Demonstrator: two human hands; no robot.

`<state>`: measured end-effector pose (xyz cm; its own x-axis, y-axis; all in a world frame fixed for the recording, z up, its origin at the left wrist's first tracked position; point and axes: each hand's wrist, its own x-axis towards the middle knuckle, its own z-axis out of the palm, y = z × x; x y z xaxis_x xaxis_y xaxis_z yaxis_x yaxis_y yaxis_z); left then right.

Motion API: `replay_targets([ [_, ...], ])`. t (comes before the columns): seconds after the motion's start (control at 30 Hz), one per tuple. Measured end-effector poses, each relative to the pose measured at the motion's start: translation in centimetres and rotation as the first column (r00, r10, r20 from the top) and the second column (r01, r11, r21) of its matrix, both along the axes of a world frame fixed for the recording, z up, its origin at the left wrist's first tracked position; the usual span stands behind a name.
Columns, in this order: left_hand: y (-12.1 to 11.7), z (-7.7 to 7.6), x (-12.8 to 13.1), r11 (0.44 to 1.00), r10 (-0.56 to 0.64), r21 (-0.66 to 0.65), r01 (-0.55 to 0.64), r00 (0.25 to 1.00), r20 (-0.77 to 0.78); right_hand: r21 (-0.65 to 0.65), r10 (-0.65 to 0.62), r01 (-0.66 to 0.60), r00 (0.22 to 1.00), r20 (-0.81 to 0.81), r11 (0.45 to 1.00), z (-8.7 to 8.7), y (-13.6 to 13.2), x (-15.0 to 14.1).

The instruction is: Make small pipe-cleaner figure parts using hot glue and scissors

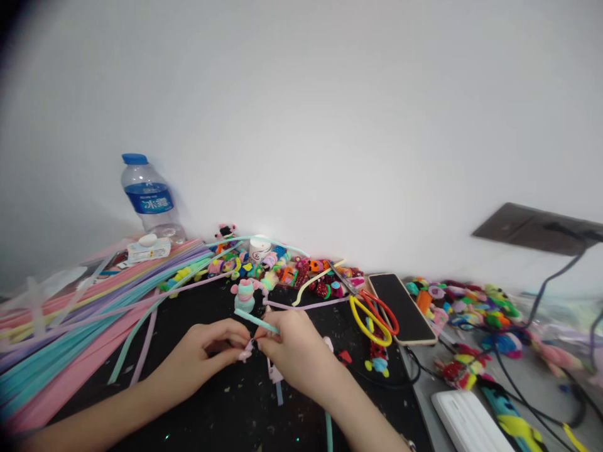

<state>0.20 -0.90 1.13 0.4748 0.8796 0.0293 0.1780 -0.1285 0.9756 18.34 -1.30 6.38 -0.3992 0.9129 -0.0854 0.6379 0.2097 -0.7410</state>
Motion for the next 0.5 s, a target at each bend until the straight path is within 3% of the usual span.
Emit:
replay_targets([
  [0.13,0.1,-0.5,0.1,0.983,0.01,-0.183,0.019,0.988,0.155,-0.017,0.008,-0.008,1.0,0.005,1.0,0.3,0.1,0.1],
  [0.37,1.0,-0.5,-0.3,0.936,0.191,-0.346,-0.069,0.923,0.333,0.102,-0.085,0.083,0.996,0.008,0.991,1.0,0.5,1.0],
  [0.5,0.8,-0.2,-0.4,0.925,0.183,-0.38,-0.009,0.887,0.425,0.014,-0.02,0.02,0.999,0.032,1.0,0.1,0.2,0.5],
])
